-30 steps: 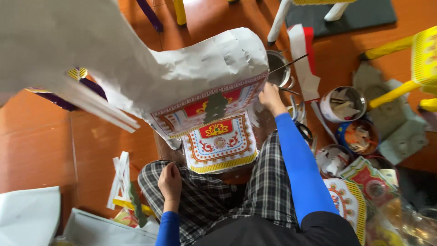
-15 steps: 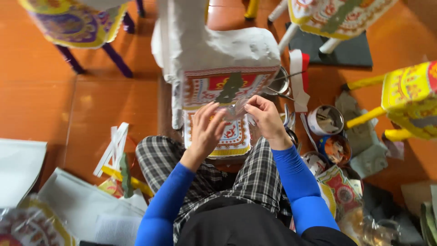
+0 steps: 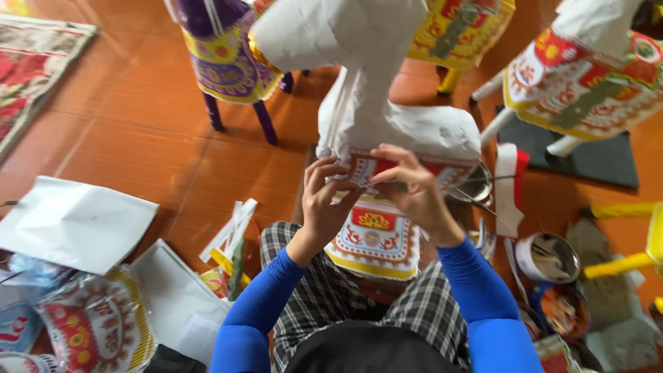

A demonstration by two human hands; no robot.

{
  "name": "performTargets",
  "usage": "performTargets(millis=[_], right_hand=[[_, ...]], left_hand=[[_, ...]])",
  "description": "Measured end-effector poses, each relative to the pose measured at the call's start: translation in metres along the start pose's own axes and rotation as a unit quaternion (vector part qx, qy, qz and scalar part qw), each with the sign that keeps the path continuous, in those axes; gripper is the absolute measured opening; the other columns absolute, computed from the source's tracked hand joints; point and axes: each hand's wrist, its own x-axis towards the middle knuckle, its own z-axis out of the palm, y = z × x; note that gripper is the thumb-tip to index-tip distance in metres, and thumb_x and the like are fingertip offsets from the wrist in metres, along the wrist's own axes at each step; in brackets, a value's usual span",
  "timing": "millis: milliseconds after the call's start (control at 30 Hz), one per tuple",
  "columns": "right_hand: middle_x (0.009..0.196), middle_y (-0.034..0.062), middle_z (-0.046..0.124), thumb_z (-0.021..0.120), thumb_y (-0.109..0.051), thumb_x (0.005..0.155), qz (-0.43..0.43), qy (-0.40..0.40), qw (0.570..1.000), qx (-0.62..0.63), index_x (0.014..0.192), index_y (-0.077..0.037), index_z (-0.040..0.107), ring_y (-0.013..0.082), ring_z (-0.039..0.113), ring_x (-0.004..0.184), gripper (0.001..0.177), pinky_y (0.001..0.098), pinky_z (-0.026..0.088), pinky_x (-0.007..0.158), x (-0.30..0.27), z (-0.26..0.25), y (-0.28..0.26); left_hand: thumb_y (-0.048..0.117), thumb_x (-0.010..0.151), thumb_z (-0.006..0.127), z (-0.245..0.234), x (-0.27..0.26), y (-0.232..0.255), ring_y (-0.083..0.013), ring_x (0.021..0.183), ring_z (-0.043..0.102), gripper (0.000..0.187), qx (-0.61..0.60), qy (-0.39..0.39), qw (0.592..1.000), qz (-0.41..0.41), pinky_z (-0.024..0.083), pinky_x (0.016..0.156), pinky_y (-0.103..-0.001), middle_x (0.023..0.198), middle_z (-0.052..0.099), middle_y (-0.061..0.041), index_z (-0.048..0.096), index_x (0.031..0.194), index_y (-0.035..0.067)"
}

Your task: Decorating a paper-mache animal figure by applying glue to colorful paper cutouts and sticking them onto the surface.

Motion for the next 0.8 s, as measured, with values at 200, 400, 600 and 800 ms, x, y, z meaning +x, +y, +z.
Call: performTargets(millis=[200,400,600,800], right_hand=[[0.136,0.0202,0.068,0.083,-0.002,0.096,-0.046,0.023,0.998,0.019,0.096,-0.006,0.082,0.0377,0.059,0.141,0.004,0.0583,0.040,0.125,0.076,-0.027,-0.020],[0.156,0.0155,0.047,0.090,-0.026,0.104,-0.146,0.090,0.974,-0.148,0.087,-0.001,0.069,0.0338,0.048,0.145,0.037,0.0417,0.061,0.112,0.158,-0.052,-0.056],[0.168,0.0189,0.047,0.095,0.004,0.101,-0.142,0.072,0.975,-0.156,0.100,0.012,0.073,0.0409,0.065,0.134,0.023,0.0453,0.056,0.107,0.183,-0.070,-0.043],[0.162,0.0172,0.051,0.094,0.007,0.098,-0.145,0.054,0.978,-0.139,0.102,0.015,0.073,0.0382,0.069,0.125,0.023,0.0436,0.057,0.102,0.190,-0.070,-0.047]], left_hand=[[0.013,0.081,0.100,-0.016,0.068,-0.004,-0.0375,0.111,0.066,0.026,-0.028,0.038,0.999,0.000,0.054,0.100,-0.052,0.106,0.069,-0.010,0.075,0.085,0.009],[0.015,0.089,0.096,-0.013,0.159,-0.006,-0.0332,0.125,0.057,0.037,0.116,0.014,0.992,0.041,0.046,0.111,-0.050,0.122,0.060,-0.008,0.073,0.117,0.009],[0.041,0.087,0.120,-0.003,0.201,-0.039,-0.0399,0.171,0.032,0.118,0.224,-0.067,0.972,0.035,0.025,0.146,-0.059,0.176,0.037,-0.015,0.037,0.167,0.015],[0.058,0.095,0.110,-0.008,0.209,-0.046,-0.0444,0.163,0.046,0.117,0.243,-0.113,0.963,-0.006,0.027,0.135,-0.070,0.172,0.051,-0.019,0.029,0.170,0.019]])
